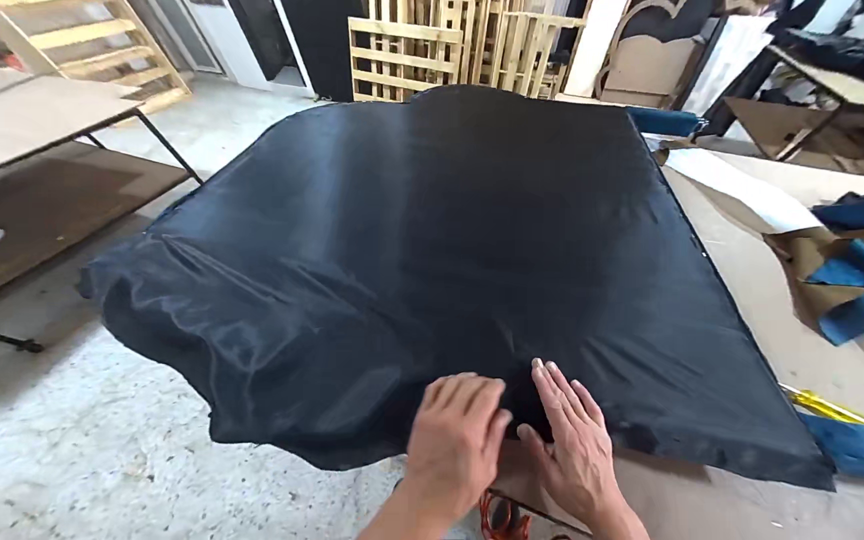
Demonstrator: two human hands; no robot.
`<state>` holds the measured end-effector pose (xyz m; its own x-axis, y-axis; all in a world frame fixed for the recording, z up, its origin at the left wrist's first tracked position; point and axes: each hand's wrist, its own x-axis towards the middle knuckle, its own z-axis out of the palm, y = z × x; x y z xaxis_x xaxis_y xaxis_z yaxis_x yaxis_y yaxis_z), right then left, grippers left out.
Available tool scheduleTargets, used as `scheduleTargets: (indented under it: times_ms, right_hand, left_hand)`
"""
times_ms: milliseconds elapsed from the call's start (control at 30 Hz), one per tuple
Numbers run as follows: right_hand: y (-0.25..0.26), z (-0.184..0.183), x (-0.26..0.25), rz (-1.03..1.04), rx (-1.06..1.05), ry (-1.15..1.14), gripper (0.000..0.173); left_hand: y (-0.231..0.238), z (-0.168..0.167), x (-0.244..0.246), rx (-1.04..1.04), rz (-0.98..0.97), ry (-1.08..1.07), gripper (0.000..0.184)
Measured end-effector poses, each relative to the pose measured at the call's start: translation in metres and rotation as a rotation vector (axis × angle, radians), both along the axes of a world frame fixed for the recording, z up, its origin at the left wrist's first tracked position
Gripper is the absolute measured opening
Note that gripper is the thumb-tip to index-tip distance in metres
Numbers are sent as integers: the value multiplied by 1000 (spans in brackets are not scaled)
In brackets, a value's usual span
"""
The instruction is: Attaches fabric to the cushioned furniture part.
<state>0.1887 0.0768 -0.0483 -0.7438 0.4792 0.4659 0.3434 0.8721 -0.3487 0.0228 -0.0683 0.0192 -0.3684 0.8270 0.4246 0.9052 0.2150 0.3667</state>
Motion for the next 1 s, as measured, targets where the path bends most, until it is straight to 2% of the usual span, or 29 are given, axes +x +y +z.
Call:
scheduleTargets:
  times_ms: [100, 167, 200, 267, 333, 500, 600, 800, 933, 1000]
  right_hand:
    - [3, 19, 10, 30, -380, 214, 71]
    - [4, 31, 20, -60, -529, 344, 63]
    - [5, 36, 25, -139, -498, 371, 56]
    - [10, 43, 36, -253, -284, 329, 40]
    - [17, 49, 49, -255, -133, 226, 29]
    - [49, 53, 51, 16, -168, -136, 28]
    - [60, 60, 42, 102, -168, -257, 29]
    - [69, 71, 26, 10, -27, -233, 18]
    - [76, 89, 23, -33, 56, -203, 13]
    - [75, 92, 26, -16, 157, -117, 14]
  left_hand:
    - [37, -13, 13, -75, -118, 40, 38]
    - [44, -20, 17, -76, -129, 58, 38]
    - [46, -23, 16, -56, -121, 82, 37]
    - [48, -31, 16, -8, -100, 118, 34]
    - [48, -36, 19, 3, -101, 111, 30]
    - [51, -25, 7, -102, -167, -58, 21]
    - [60, -19, 3, -106, -196, 37, 21]
    - [69, 0, -5, 1, -237, 257, 22]
    - [72, 15, -11, -193, -263, 256, 22]
    - [71, 17, -12, -131, -250, 280, 19]
